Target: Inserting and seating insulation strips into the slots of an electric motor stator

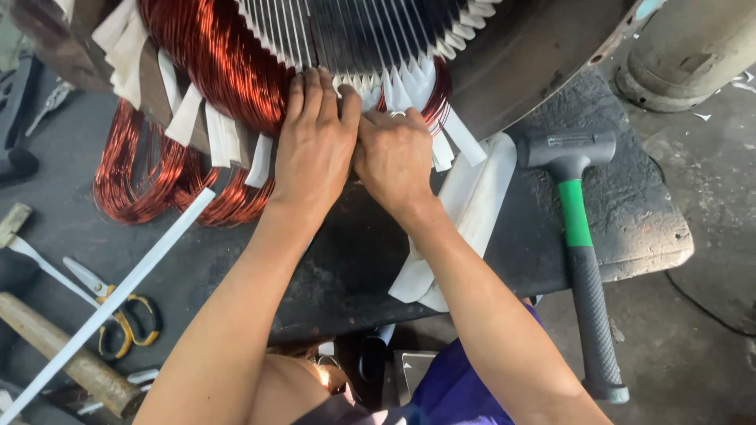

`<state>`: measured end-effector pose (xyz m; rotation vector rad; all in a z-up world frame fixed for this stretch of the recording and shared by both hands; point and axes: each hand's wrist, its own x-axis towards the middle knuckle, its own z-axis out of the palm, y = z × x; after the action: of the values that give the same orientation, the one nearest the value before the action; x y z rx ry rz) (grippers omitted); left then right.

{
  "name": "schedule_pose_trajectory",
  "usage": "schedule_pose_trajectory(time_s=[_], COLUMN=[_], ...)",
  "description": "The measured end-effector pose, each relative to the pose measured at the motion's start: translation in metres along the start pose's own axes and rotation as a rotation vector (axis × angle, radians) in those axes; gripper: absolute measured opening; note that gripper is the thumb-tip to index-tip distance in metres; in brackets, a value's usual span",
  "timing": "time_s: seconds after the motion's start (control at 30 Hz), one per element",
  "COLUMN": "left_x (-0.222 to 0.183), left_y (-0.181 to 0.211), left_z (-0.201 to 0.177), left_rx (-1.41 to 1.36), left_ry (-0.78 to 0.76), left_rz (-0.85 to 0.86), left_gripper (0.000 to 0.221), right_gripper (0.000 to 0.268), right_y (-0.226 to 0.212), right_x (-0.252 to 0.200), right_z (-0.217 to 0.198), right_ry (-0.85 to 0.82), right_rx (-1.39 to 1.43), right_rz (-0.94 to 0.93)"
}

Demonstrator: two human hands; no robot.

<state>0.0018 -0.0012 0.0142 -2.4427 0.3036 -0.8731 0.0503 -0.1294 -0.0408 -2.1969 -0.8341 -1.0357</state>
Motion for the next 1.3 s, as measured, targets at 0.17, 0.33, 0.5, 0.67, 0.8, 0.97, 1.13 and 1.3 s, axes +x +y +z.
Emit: schedule_pose_trajectory(time_s=[0.17, 0.33, 0.5, 0.67, 0.8, 0.97, 1.13, 1.3], left_x=[-0.003, 0.000, -0.002, -0.004, -0.003, -0.007, -0.008, -0.011], left_y=[0.000, -0.001, 0.001, 0.003, 0.003, -0.003, -0.007, -0.014], left_z=[0.005, 0.002, 0.001, 0.007, -0.001, 0.008, 0.007, 0.003], left_rx=[0.009, 0.008, 0.033, 0.003, -0.007, -0.034, -0.047, 0.033], left_ry=[0.000, 0.005, -0.015, 0.011, -0.036, -0.021, 0.022, -0.007], left_rz=[-0.003, 0.001, -0.002, -0.015, -0.037, -0.013, -0.013, 0.012], left_gripper=[0.026, 0.037, 0.036, 0.027, 0.032, 0.038, 0.016, 0.016], right_gripper=[0.007, 0.014, 0.008, 0.010, 0.015, 0.014, 0.029, 0.060], right_y=[-0.010, -0.012, -0.010, 0.004, 0.011, 0.024, 0.032, 0.012], right_x=[-0.008, -0.009, -0.010, 0.000, 0.009, 0.062, 0.056, -0.041], right_z=[-0.005, -0.004, -0.002, -0.010, -0.027, -0.080, -0.151, -0.241], right_ry=[0.012, 0.046, 0.031, -0.023, -0.184, -0.541, -0.244, -0.582], right_rx=[-0.003, -0.020, -0.072, 0.005, 0.056, 0.467, 0.384, -0.276], right_rz=[0.022, 0.043, 0.020, -0.035, -0.118, 0.049, 0.149, 0.818])
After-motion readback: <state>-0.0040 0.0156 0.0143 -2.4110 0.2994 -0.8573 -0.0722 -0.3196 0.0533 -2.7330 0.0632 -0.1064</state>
